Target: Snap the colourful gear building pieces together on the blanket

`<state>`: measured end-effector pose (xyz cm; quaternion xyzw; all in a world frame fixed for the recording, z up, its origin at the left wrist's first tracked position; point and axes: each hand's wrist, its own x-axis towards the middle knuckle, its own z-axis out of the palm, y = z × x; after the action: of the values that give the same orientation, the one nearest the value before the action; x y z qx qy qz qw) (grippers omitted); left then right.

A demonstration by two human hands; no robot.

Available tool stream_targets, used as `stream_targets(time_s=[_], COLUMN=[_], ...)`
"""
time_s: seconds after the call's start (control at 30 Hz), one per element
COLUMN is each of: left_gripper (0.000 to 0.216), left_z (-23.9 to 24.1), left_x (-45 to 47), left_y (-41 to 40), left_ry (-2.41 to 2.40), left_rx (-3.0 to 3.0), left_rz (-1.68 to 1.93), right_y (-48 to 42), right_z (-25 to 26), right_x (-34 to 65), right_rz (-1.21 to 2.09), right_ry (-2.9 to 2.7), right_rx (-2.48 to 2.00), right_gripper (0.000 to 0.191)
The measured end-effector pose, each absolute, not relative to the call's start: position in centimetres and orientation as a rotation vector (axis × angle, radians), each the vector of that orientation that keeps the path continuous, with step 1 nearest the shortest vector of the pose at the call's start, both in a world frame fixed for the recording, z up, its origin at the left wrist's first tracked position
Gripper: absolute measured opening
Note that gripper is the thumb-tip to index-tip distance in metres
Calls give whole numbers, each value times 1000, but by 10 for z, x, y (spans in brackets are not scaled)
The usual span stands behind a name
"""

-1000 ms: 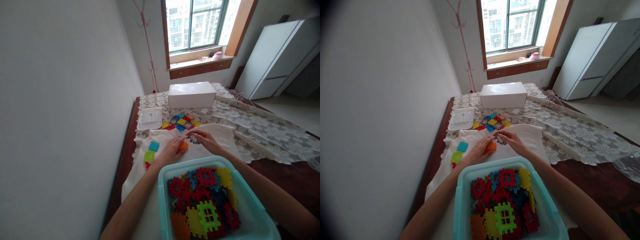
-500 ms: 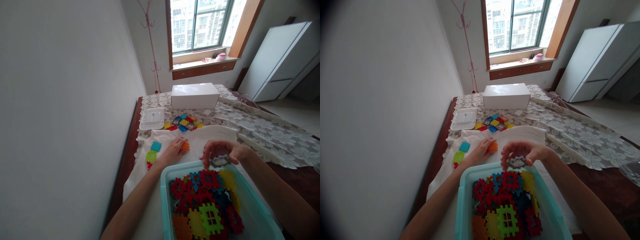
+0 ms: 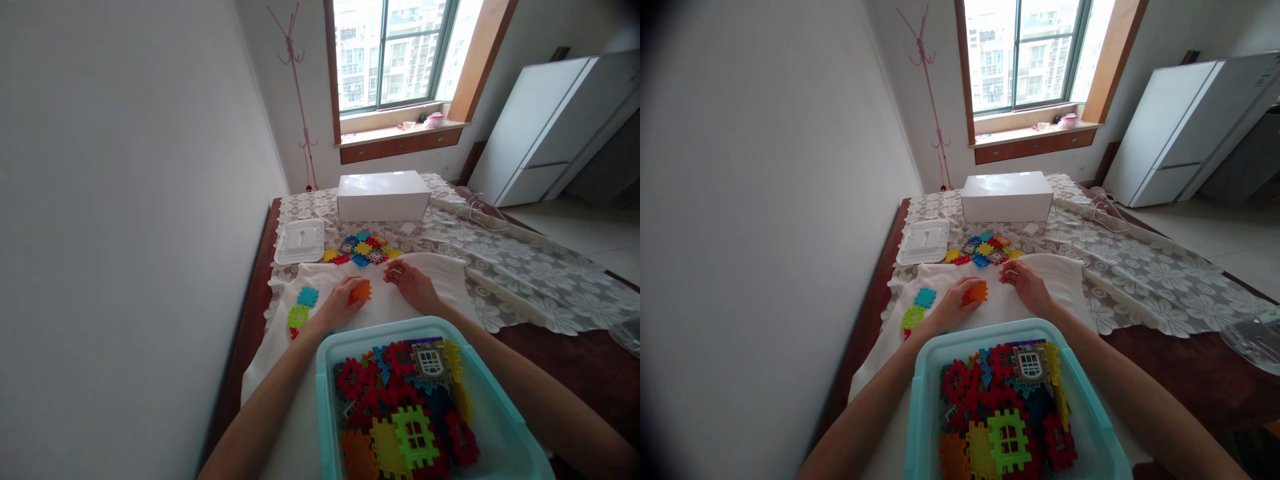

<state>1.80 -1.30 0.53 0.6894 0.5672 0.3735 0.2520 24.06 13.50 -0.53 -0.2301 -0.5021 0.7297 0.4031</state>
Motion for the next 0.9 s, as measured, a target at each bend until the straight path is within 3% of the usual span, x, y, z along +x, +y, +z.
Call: stream_targets(time_s=[0.23,0.4,0.6,0.9], left_gripper=[66,83,79,59], left_z=[13,82,151,147], left_x=[10,19,66,82], left_y=[-7,-26,-74,-76], left_ry=[1377,989,708,799], left_rx=[1333,961,1177,1511], left_rz=[1397,1552,1314,919], right_y=[139,137,134,135], right_z=[-26,-26,-23,-17], right_x=[235,233,234,229], right_rz=[1623,1558,1536,1435], right_ry=[-1339,-1444,-1488,-1498], right_rx=[-691,-697,-685,-700], right_gripper=[44,49,42,38])
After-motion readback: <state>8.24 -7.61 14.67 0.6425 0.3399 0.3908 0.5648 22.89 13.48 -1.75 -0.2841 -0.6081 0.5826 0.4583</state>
